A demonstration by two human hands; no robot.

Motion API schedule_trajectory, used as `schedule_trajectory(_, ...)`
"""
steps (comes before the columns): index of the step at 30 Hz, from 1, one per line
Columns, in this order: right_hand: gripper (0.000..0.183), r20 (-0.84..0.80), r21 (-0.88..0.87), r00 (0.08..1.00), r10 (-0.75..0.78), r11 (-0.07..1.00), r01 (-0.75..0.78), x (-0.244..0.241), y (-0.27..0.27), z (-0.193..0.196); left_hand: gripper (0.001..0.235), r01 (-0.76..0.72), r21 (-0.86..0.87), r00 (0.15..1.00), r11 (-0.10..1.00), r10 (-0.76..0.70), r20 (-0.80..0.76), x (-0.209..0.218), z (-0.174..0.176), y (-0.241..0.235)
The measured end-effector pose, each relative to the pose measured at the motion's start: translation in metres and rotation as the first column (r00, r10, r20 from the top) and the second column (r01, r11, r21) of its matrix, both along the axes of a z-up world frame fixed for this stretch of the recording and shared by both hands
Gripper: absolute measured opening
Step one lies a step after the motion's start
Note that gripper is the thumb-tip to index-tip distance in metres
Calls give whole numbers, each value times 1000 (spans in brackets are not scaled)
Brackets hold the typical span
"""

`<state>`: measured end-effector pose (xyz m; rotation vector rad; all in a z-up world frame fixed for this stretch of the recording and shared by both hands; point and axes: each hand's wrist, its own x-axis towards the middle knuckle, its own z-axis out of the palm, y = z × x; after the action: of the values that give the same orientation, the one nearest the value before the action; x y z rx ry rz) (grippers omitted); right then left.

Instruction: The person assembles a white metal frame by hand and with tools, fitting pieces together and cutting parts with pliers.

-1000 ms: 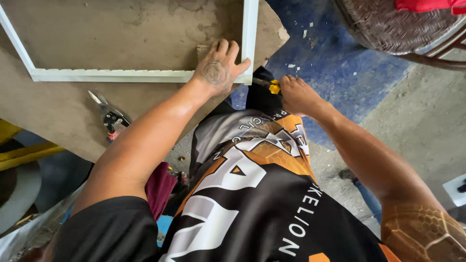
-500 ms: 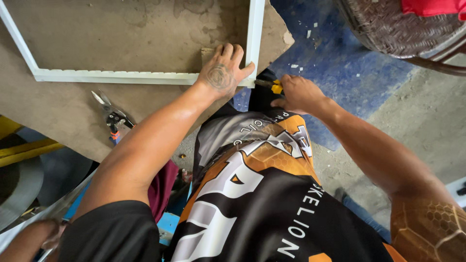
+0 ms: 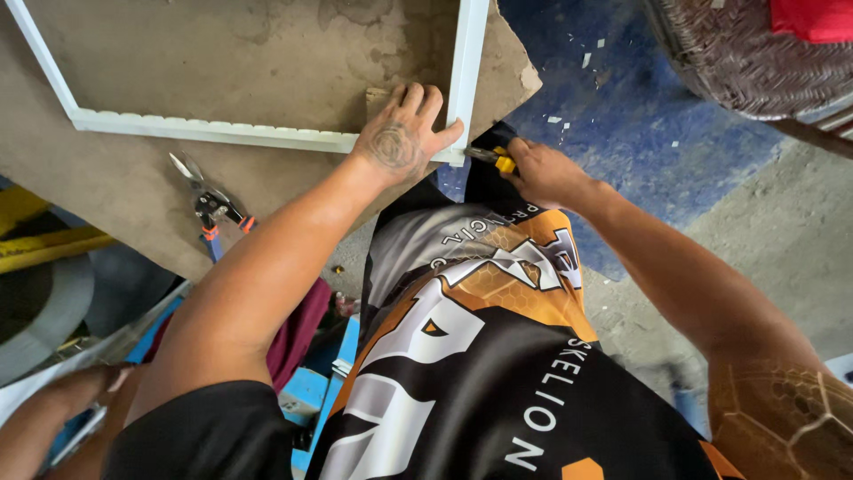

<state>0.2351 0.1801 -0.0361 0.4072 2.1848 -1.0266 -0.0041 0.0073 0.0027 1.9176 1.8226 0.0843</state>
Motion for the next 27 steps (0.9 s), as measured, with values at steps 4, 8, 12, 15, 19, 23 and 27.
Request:
schedule_trajectory(4, 40, -1, -3, 999, 36, 999, -36, -12, 5, 12, 57, 0, 15, 1000, 1000, 0, -9, -1, 3, 2)
schedule_trajectory(8, 39, 128, 4, 992, 9, 1000, -10, -28, 6, 27, 57, 21, 24, 997, 999, -19, -70, 0, 2, 0)
schedule_trajectory(12, 38, 184, 12, 982, 34, 999, -37, -28, 10, 28, 57, 3, 58, 998, 998, 1, -68, 0, 5, 0)
schedule_trajectory(15, 45, 59, -7, 997, 42, 999, -42, -17, 8, 23, 60, -4, 41, 1000, 999, 5, -29, -2, 8, 1)
schedule_trajectory(19, 44, 8, -23, 989, 149, 989, -149, -11, 12, 19, 61, -8, 50, 999, 999, 10, -35, 0, 12, 3)
schedule_trajectory(23, 44, -5, -50, 982, 187, 981, -187, -9, 9, 17, 62, -25, 18, 999, 1000, 26, -42, 2, 12, 1)
schedule_trajectory(27, 46, -116, -32, 981, 156, 986, -161, -7, 8, 14, 61, -39, 11, 999, 999, 39, -29, 2, 12, 2)
